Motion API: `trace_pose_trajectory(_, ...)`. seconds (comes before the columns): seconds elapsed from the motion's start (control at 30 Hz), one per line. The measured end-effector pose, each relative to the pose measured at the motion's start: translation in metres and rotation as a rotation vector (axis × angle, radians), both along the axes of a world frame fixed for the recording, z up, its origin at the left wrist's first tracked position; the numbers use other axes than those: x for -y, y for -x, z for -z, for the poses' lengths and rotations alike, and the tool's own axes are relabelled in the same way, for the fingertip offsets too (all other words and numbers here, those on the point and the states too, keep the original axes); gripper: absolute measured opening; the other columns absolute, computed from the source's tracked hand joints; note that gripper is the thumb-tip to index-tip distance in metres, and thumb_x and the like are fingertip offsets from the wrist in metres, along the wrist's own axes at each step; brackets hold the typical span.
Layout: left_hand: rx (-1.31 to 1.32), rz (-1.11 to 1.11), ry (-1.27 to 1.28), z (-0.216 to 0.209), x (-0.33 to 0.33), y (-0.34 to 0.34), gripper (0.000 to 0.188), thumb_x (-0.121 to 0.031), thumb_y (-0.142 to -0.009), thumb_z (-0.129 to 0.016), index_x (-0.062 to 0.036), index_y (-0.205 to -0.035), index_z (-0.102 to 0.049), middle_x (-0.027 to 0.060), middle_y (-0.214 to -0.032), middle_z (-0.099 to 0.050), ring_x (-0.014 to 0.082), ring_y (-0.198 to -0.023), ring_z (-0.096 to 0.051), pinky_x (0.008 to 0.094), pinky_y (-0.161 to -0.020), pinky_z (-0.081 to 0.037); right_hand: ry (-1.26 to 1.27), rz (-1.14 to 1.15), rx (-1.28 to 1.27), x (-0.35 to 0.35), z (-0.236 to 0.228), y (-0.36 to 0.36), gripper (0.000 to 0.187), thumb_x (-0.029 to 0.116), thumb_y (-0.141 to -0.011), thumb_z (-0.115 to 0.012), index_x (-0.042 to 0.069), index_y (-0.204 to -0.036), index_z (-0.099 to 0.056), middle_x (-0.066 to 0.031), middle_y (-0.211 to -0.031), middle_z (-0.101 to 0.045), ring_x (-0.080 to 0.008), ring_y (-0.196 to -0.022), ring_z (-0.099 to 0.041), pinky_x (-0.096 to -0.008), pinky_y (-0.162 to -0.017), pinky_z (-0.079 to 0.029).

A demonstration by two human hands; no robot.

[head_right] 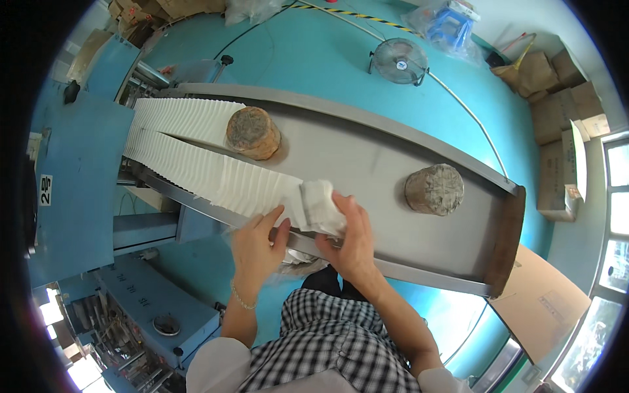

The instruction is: Folding and stacking white napkins or paper products on a conveyor belt workstation.

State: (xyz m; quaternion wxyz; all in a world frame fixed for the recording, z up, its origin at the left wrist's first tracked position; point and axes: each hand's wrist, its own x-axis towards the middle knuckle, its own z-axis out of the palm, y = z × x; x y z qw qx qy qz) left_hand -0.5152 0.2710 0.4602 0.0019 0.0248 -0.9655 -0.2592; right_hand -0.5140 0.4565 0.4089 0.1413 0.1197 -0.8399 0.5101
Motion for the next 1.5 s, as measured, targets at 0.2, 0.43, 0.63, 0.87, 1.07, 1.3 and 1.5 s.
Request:
trace_pose_trajectory(0.2, 0.045, -0.02, -0.515, 0.006, -0.026, -0.004, 0.037, -0.017, -0.094, -0.059, 0.0, -0.127, -0.056, 0.0184, -0.095, -0.068, 0.0319, -0.079, -0.069, 0.0387, -0.067, -0.053, -0.001, -0.045, -0.101, 0.009, 0.015, -0.004, 0.094, -0.002, -0.071, -0.075, -0.004, -0.148, -0.022, -0.0221, -0.134, -0.054, -0.0406, -0.108, -0.057, -0.047, -0.091, -0.048)
trace_pose_trajectory(0.43, 0.072, -0.228, -1.041, 0.005, -0.038, -0.008, 0.042, -0.028, -0.1, -0.058, 0.0014, -0.131, -0.053, 0.0124, -0.111, -0.065, 0.018, -0.099, -0.062, 0.0313, -0.086, -0.048, 0.134, -0.13, -0.068, 0.0, 0.017, -0.005, 0.098, -0.013, -0.078, -0.067, 0.004, -0.154, -0.007, -0.0262, -0.139, -0.046, -0.0342, -0.119, -0.057, -0.0405, -0.089, -0.054)
trace_pose_trajectory(0.63, 0.168, -0.25, -1.086, 0.012, -0.033, -0.005, 0.046, -0.029, -0.099, -0.061, 0.0018, -0.132, -0.055, 0.0081, -0.117, -0.059, 0.014, -0.105, -0.056, 0.0283, -0.089, -0.046, 0.189, -0.167, -0.053, 0.001, 0.014, -0.006, 0.098, -0.015, -0.079, -0.065, 0.004, -0.154, -0.005, -0.0243, -0.14, -0.045, -0.0317, -0.117, -0.057, -0.0401, -0.092, -0.052)
trace_pose_trajectory(0.87, 0.169, -0.275, -1.313, 0.003, -0.03, -0.004, 0.042, -0.028, -0.101, -0.058, 0.0007, -0.133, -0.057, -0.0012, -0.103, -0.061, 0.0065, -0.092, -0.054, 0.0217, -0.081, -0.044, 0.495, -0.209, 0.221, 0.003, 0.005, -0.004, 0.099, -0.011, -0.082, -0.068, 0.007, -0.155, -0.003, -0.021, -0.142, -0.039, -0.0297, -0.126, -0.05, -0.0413, -0.1, -0.05)
trace_pose_trajectory(1.07, 0.256, -0.266, -1.274, 0.011, -0.022, -0.007, 0.04, -0.023, -0.103, -0.053, 0.0034, -0.133, -0.056, 0.0027, -0.112, -0.066, 0.007, -0.1, -0.058, 0.022, -0.088, -0.045, 0.54, -0.172, 0.294, 0.005, -0.002, 0.0, 0.099, -0.006, -0.082, -0.073, 0.004, -0.154, -0.006, -0.0198, -0.14, -0.044, -0.0281, -0.123, -0.054, -0.0391, -0.1, -0.048)
trace_pose_trajectory(1.3, 0.034, -0.279, -0.954, 0.026, -0.023, -0.008, 0.031, -0.016, -0.1, -0.053, 0.0068, -0.121, -0.059, 0.0002, -0.077, -0.058, 0.005, -0.068, -0.049, 0.0223, -0.06, -0.041, 0.453, -0.182, 0.424, 0.004, -0.013, 0.005, 0.085, 0.001, -0.087, -0.07, 0.001, -0.153, -0.015, -0.0165, -0.134, -0.049, -0.0229, -0.12, -0.053, -0.0349, -0.101, -0.046)
trace_pose_trajectory(1.5, 0.065, -0.365, -1.026, 0.023, -0.012, -0.006, 0.027, -0.011, -0.097, -0.052, 0.0067, -0.115, -0.064, -0.0008, -0.079, -0.06, 0.0056, -0.07, -0.05, 0.0228, -0.061, -0.041, 0.793, 0.188, 0.235, -0.009, -0.032, -0.036, 0.072, 0.007, -0.087, -0.064, 0.001, -0.148, -0.025, -0.017, -0.127, -0.054, -0.0226, -0.118, -0.055, -0.0349, -0.101, -0.044)
